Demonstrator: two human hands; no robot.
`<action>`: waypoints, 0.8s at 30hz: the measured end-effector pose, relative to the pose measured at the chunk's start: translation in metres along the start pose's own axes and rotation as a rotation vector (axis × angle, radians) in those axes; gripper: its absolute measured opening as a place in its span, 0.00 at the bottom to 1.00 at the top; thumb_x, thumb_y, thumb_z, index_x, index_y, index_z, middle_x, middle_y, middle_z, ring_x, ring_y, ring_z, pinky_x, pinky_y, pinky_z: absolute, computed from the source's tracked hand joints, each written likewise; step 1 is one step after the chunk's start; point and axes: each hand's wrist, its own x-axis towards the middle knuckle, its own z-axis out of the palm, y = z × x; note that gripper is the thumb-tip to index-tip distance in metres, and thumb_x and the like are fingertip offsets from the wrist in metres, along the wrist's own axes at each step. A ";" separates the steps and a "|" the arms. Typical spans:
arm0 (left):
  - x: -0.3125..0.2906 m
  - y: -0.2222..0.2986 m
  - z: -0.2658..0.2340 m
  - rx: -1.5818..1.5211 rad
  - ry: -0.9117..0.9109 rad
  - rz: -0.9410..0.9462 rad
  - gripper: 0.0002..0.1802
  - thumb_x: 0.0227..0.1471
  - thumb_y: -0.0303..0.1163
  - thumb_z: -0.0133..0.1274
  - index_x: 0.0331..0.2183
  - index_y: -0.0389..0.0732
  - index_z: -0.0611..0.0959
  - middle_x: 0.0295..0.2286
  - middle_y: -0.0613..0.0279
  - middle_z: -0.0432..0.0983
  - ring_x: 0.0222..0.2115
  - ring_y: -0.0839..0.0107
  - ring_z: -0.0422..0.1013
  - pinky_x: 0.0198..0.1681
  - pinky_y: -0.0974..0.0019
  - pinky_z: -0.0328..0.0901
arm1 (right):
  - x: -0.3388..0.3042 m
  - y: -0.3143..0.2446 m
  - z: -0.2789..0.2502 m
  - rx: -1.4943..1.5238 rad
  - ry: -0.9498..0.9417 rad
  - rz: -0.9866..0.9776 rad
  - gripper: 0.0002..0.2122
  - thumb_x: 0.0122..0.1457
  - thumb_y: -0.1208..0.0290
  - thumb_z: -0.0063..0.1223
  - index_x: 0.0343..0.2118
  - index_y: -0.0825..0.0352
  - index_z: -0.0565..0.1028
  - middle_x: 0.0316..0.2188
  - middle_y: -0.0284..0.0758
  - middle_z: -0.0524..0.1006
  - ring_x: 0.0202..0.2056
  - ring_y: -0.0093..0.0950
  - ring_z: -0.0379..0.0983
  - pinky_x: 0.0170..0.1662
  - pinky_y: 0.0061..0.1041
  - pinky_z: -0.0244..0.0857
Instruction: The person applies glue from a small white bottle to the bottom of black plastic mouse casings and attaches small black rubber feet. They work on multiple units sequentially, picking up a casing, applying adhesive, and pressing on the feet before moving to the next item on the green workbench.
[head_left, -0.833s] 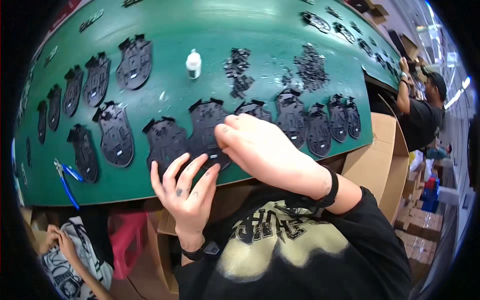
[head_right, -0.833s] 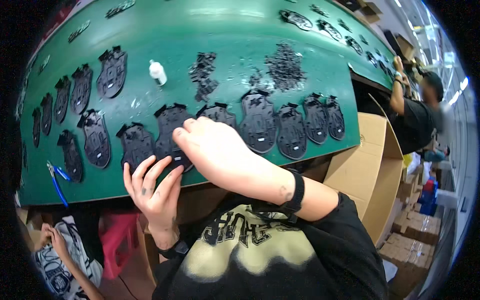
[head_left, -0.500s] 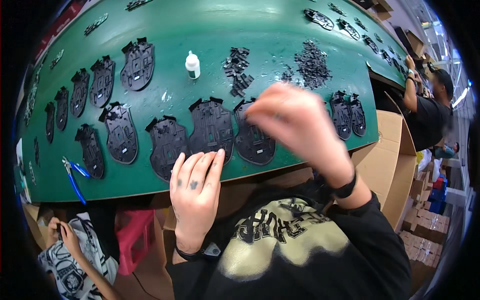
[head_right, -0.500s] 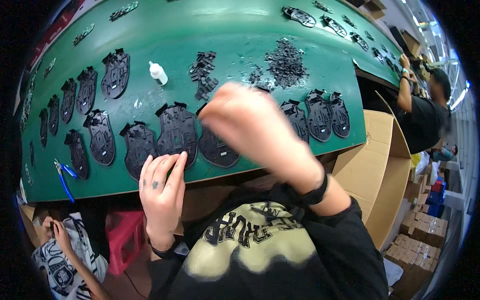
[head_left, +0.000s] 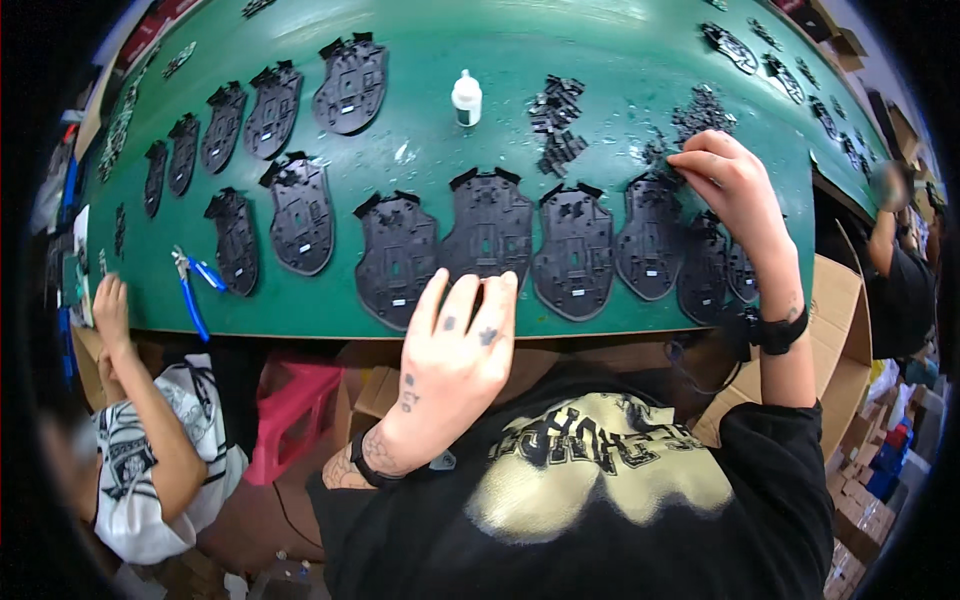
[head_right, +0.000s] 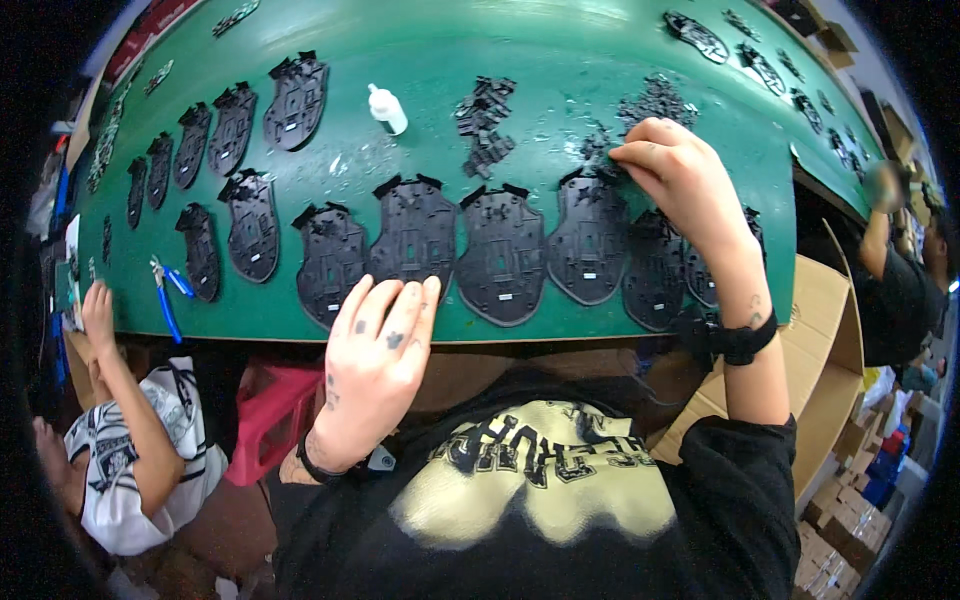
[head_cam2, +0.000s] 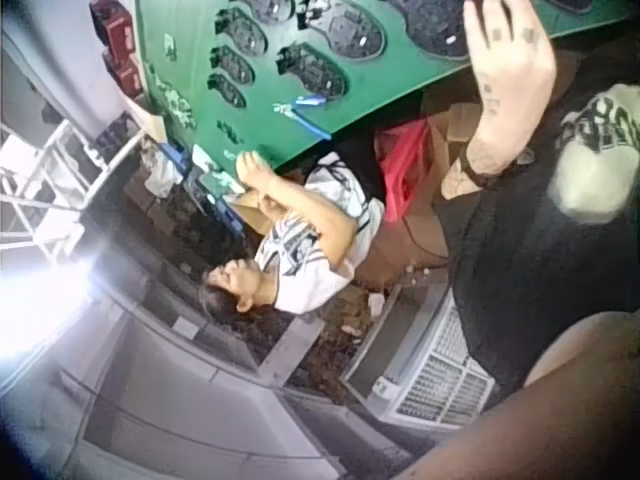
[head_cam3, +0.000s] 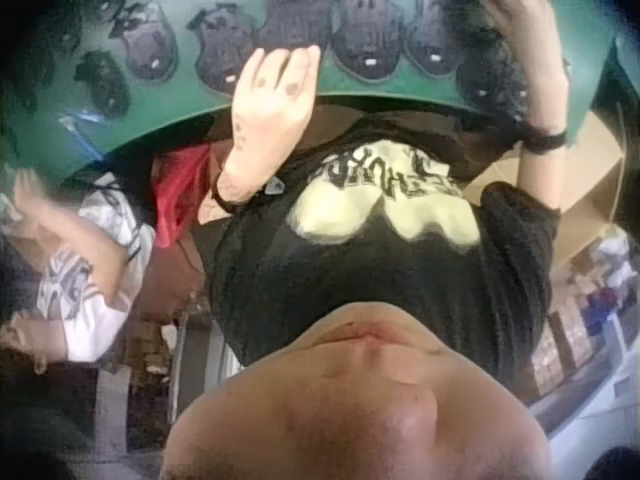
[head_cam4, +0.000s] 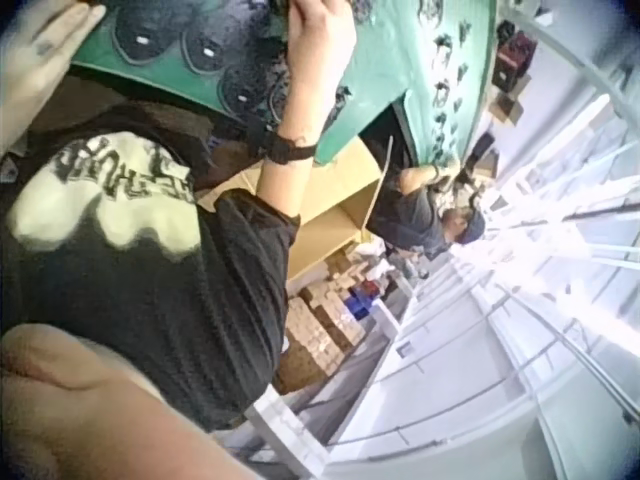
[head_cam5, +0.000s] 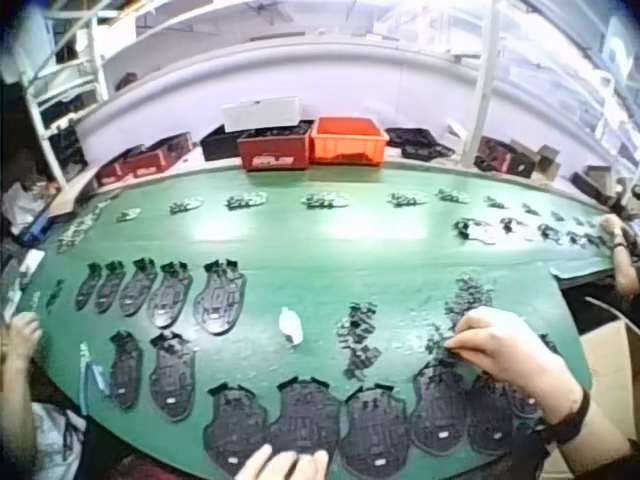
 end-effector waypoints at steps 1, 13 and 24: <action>0.001 0.001 -0.001 0.013 -0.002 0.017 0.24 0.36 0.26 0.53 0.40 0.27 0.80 0.38 0.52 0.73 0.42 0.58 0.69 0.51 0.51 0.64 | 0.000 -0.002 -0.001 0.015 0.005 -0.007 0.05 0.49 0.77 0.57 0.31 0.68 0.77 0.32 0.36 0.75 0.37 0.36 0.73 0.42 0.31 0.68; 0.018 -0.003 -0.004 -0.053 -0.019 0.072 0.19 0.36 0.23 0.54 0.36 0.26 0.79 0.30 0.53 0.71 0.35 0.61 0.71 0.48 0.56 0.68 | 0.002 -0.076 -0.014 0.230 0.238 0.026 0.08 0.49 0.83 0.55 0.33 0.68 0.76 0.29 0.37 0.75 0.32 0.35 0.74 0.36 0.28 0.68; -0.063 -0.024 -0.003 -0.031 0.450 -0.342 0.14 0.39 0.24 0.58 0.34 0.41 0.84 0.35 0.64 0.77 0.39 0.62 0.71 0.47 0.57 0.62 | 0.008 -0.174 0.056 0.911 0.057 0.175 0.06 0.50 0.79 0.59 0.32 0.68 0.80 0.28 0.37 0.80 0.30 0.27 0.79 0.33 0.22 0.71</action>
